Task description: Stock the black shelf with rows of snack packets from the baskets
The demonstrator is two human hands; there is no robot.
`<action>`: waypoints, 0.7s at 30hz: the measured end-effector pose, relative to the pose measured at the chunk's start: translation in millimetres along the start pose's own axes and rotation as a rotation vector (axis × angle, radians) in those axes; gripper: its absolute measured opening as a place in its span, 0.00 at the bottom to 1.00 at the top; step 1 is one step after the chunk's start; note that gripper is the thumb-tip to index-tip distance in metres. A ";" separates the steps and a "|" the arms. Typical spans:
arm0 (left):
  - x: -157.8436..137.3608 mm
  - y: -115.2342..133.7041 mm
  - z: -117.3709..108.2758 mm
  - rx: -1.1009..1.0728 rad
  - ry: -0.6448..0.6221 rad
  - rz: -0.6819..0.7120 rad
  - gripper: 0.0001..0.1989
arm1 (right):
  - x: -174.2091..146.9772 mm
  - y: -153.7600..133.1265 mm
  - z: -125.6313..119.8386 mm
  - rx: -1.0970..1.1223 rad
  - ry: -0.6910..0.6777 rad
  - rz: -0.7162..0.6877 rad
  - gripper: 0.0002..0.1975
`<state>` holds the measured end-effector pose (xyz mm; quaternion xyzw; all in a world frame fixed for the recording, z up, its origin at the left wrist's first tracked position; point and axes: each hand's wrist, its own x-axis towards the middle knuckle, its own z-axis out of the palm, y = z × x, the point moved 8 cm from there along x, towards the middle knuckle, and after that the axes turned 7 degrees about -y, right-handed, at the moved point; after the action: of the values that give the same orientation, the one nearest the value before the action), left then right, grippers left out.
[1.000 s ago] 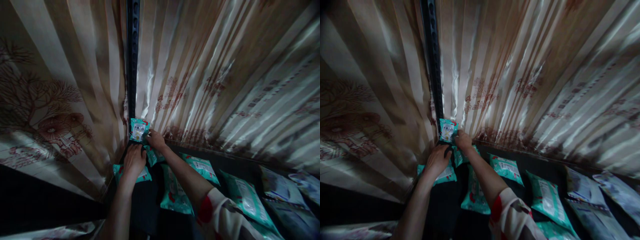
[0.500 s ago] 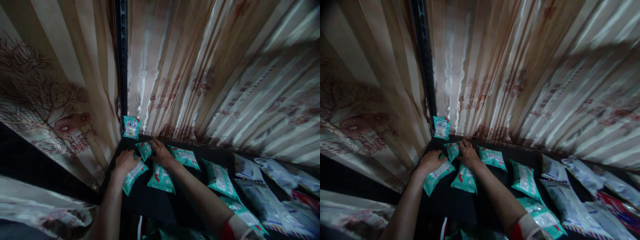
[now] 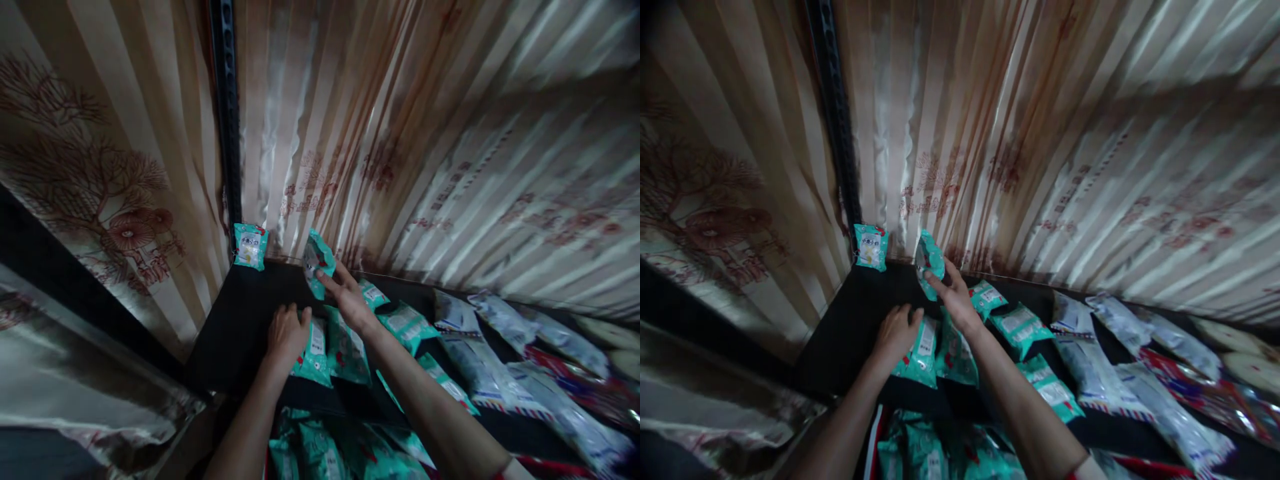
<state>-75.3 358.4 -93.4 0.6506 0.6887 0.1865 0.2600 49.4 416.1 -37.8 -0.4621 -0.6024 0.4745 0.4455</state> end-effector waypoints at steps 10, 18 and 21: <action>-2.9 -57.0 -34.3 -1.048 0.145 0.111 0.26 | -19.8 30.1 43.8 0.455 -0.273 0.313 0.15; 19.8 -93.1 -54.7 -0.892 0.305 0.059 0.27 | 9.4 35.6 89.4 0.141 -0.445 0.249 0.23; 27.2 -108.4 -71.6 -0.687 0.400 0.050 0.23 | 32.3 34.0 106.3 0.037 -0.459 0.140 0.23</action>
<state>-205.4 382.1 -104.1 0.4932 0.6071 0.5354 0.3186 -55.5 434.8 -84.3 -0.3746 -0.6457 0.6075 0.2714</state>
